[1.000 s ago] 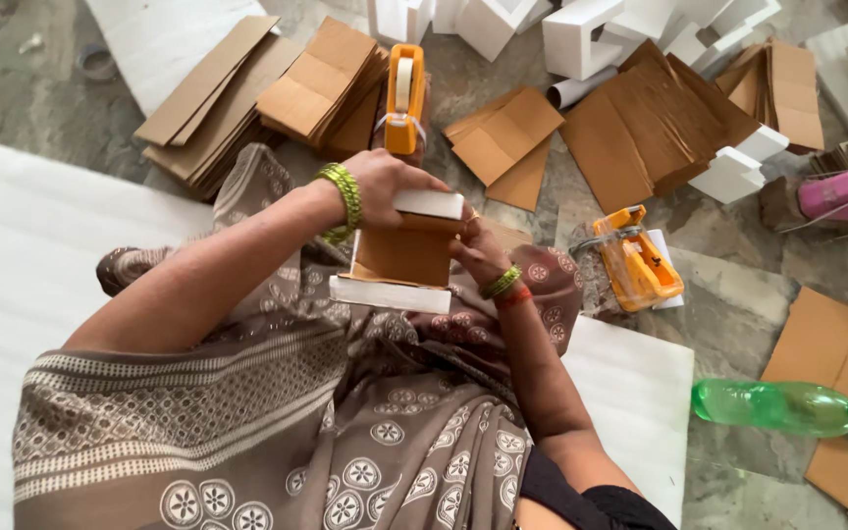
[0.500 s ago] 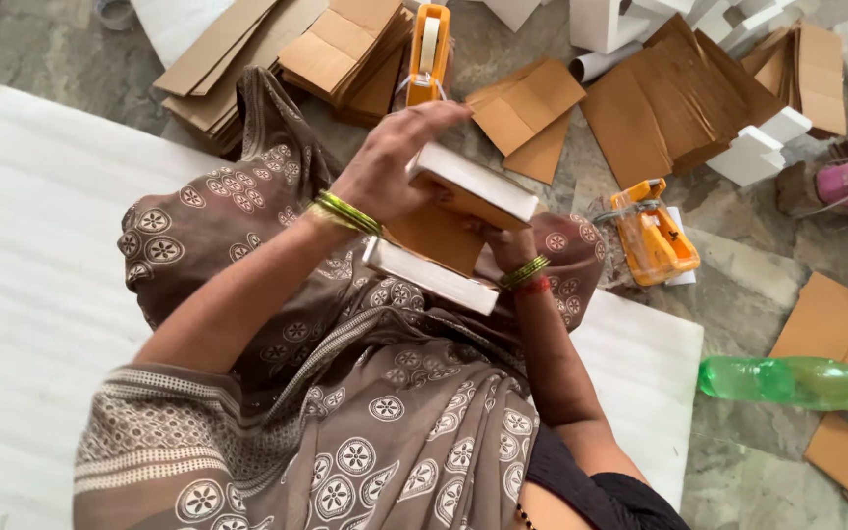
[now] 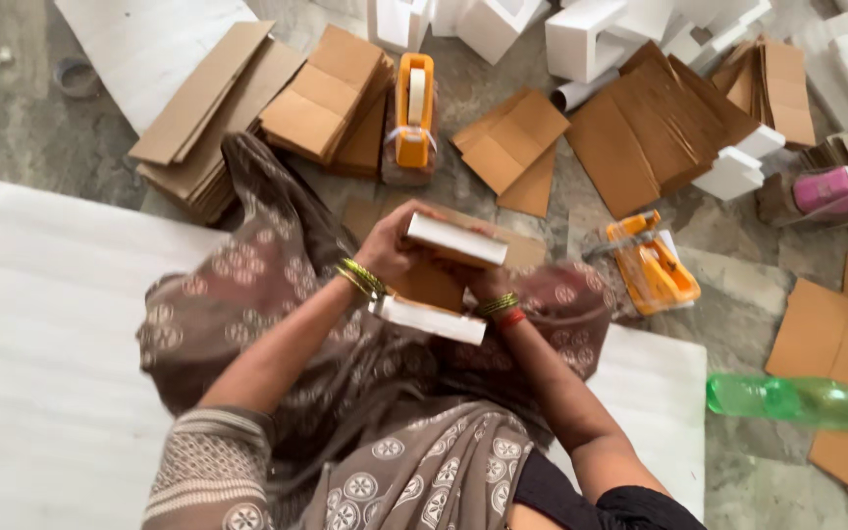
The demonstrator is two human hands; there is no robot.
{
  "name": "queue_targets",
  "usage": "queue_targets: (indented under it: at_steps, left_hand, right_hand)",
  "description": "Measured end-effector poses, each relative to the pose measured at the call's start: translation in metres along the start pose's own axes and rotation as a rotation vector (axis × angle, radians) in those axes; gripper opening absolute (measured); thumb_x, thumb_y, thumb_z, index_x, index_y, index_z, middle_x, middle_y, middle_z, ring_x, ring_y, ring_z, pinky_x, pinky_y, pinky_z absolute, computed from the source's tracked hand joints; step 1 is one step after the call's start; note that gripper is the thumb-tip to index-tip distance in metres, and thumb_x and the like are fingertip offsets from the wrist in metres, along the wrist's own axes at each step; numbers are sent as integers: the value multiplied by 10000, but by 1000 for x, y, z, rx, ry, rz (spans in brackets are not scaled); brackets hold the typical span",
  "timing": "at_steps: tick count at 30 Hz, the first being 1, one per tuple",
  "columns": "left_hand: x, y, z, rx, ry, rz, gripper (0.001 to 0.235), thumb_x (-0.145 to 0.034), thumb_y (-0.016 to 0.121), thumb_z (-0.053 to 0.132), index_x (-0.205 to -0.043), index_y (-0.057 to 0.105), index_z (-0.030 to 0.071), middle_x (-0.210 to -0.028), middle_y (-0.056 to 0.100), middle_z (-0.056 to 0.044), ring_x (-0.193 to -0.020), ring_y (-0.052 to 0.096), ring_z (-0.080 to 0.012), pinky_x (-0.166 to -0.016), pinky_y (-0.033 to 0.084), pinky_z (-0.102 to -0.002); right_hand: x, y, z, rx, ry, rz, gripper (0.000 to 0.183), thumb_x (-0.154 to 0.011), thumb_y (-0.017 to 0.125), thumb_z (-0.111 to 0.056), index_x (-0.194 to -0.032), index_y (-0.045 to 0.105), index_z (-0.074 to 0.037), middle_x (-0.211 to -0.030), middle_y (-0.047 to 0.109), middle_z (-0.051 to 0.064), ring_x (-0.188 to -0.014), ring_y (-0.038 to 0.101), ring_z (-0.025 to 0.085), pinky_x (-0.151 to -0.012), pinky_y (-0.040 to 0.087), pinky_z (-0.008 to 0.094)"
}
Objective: The person folds cardboard pieces into small containers, places foam blocks inside them, and secures the assemblies with adhesive tape from a dispenser.
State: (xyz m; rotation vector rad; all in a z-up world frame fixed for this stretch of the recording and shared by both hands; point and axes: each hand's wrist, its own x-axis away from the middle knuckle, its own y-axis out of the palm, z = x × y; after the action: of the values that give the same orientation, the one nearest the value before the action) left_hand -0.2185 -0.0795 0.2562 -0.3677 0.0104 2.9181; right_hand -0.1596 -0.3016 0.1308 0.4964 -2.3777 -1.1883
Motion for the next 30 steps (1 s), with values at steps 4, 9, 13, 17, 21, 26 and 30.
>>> queue_targets:
  at_steps: [4, 9, 13, 17, 21, 26, 30]
  left_hand:
    - [-15, -49, -41, -215, -109, 133, 523, -715, 626, -203, -1170, 653, 52, -1100, 744, -39, -1096, 681, -114, -945, 556, -278]
    - [-44, -89, -110, -160, -107, 205, 489, -710, 627, -205, -1120, 686, 56, -1116, 762, -64, -1098, 699, -149, -957, 558, -287]
    - [-64, -118, -152, -429, -239, 141, 410, -731, 773, -67, -1106, 683, 73, -1051, 728, -116, -998, 721, -264, -875, 578, -350]
    - [-74, -118, -195, -539, -120, 76, 410, -707, 824, 26, -1093, 711, 109, -1064, 733, -103, -1037, 689, -311, -897, 564, -400]
    - [-79, -120, -229, -644, -51, 46, 431, -733, 791, 16, -1141, 717, 136, -1111, 717, -82, -1095, 649, -324, -942, 540, -423]
    - [-83, -122, -246, -615, 0, 59, 447, -728, 767, 25, -1154, 703, 145, -1121, 715, -74, -1078, 648, -322, -967, 542, -417]
    - [-88, -118, -230, -690, -54, 31, 496, -717, 753, 4, -1187, 702, 154, -1091, 650, -78, -1076, 609, -319, -978, 529, -440]
  right_hand:
    - [-63, -15, 1, 98, 63, -59, 433, -999, 506, -350, -1322, 441, -68, -1340, 554, 259, -1154, 665, 434, -928, 618, 558]
    - [-107, 9, -12, 1557, -291, -13, 452, -755, 845, -153, -1183, 706, -112, -1075, 781, 72, -959, 732, 144, -850, 597, 323]
    - [-150, -3, 11, 1462, -138, 85, 446, -747, 880, -103, -1171, 747, -149, -1021, 805, 14, -930, 728, 83, -841, 595, 259]
    - [-187, -57, 35, 1606, -69, 126, 472, -730, 914, -153, -1161, 722, -128, -1078, 781, 78, -976, 743, 176, -863, 590, 323]
    - [-227, -93, 10, 2218, 381, -132, 747, -634, 949, -119, -1310, 633, -152, -1164, 701, 150, -1042, 678, 311, -896, 552, 398]
    - [-293, -76, -54, 1783, -33, 375, 316, -878, 783, -301, -1131, 759, -114, -965, 768, 80, -851, 733, 187, -740, 565, 325]
    - [-341, -43, -36, 1483, 258, 418, 362, -935, 756, -406, -1011, 734, -53, -793, 703, 63, -623, 600, 176, -560, 495, 348]
